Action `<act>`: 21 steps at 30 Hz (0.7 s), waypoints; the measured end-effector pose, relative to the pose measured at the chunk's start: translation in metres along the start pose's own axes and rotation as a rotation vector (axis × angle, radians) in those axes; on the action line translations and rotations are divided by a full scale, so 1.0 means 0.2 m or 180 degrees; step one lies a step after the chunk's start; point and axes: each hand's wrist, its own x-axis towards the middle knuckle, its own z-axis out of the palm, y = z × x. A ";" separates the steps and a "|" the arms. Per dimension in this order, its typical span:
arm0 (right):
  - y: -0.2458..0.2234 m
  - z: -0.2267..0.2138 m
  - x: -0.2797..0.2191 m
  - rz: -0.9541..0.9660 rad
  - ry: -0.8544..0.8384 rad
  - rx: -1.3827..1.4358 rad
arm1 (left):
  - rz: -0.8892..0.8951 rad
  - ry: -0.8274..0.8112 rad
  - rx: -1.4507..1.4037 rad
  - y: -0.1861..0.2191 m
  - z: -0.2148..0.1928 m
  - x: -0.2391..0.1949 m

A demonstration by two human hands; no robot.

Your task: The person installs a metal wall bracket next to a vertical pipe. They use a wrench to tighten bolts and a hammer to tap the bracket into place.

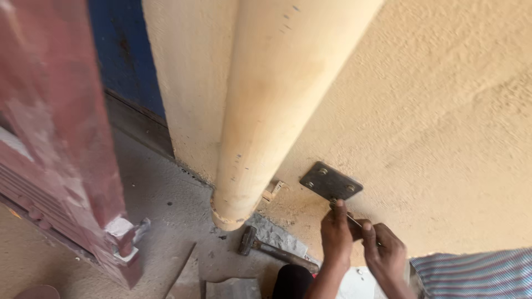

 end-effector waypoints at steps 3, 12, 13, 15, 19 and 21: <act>-0.06 0.08 -0.09 -0.0399 0.1447 0.1495 | -0.0324 -0.0025 0.0098 0.06 0.02 -0.05; 0.03 0.10 -0.04 0.0523 0.0978 0.6417 | -0.0799 -0.0130 0.0356 0.25 0.03 -0.09; 0.05 0.13 0.00 0.0301 0.0919 0.6416 | -0.0847 -0.0161 0.0462 0.28 0.02 -0.07; 0.12 0.12 -0.03 -0.0108 0.0921 0.6115 | -0.0125 -0.0290 0.1473 0.28 0.01 -0.09; 0.13 0.17 0.10 -0.0299 0.0826 0.5405 | 0.0376 -0.0104 0.2939 0.32 0.01 -0.03; 0.16 0.15 0.08 -0.0273 0.0718 0.5198 | 0.0677 -0.0098 0.3348 0.30 -0.02 -0.03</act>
